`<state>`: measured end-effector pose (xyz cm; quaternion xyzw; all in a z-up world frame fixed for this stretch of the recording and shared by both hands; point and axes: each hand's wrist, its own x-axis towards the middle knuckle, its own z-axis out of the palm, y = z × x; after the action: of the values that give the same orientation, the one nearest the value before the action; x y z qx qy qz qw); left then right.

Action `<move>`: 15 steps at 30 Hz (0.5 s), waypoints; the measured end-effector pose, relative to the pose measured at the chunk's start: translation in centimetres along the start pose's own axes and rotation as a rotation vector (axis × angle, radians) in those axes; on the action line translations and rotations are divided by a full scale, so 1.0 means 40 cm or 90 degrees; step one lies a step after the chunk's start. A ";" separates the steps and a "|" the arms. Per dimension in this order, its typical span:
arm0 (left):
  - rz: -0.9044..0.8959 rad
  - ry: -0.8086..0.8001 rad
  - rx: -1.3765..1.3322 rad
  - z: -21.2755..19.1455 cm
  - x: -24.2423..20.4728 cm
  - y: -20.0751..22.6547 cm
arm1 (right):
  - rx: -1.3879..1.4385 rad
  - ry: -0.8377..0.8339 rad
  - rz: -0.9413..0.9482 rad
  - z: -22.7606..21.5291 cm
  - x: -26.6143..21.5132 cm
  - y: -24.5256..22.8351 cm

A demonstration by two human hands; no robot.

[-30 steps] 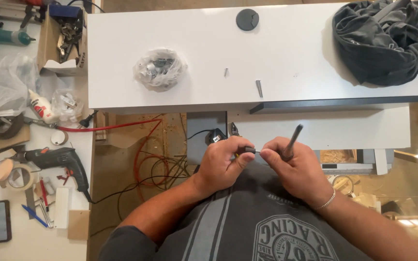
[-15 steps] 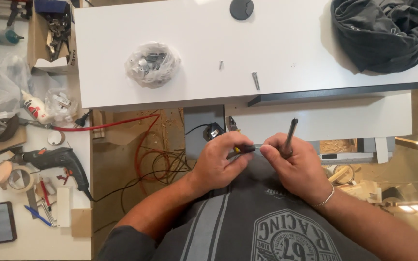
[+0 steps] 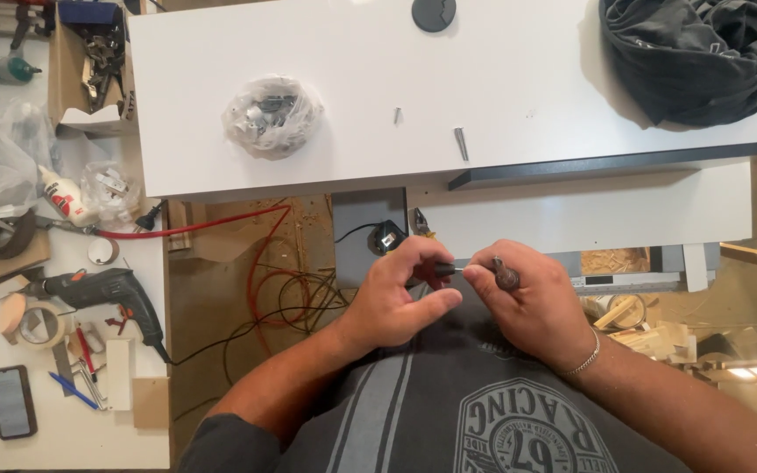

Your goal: Assembling cabinet components, including installing hinges and preparing wiring using various hand tools.

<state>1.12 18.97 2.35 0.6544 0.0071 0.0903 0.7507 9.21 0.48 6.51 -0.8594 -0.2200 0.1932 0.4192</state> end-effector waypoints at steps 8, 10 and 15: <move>-0.059 0.025 -0.011 0.000 -0.001 -0.008 | 0.004 0.004 -0.036 0.001 0.001 -0.002; -0.123 0.031 -0.070 -0.003 0.000 -0.027 | -0.001 0.008 -0.058 -0.003 0.001 -0.002; -0.223 0.017 -0.281 -0.003 0.009 -0.034 | 0.017 0.015 -0.079 -0.009 -0.006 -0.009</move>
<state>1.64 18.96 1.04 0.4623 0.1104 -0.0329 0.8792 9.14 0.30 7.04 -0.8405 -0.2655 0.1598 0.4444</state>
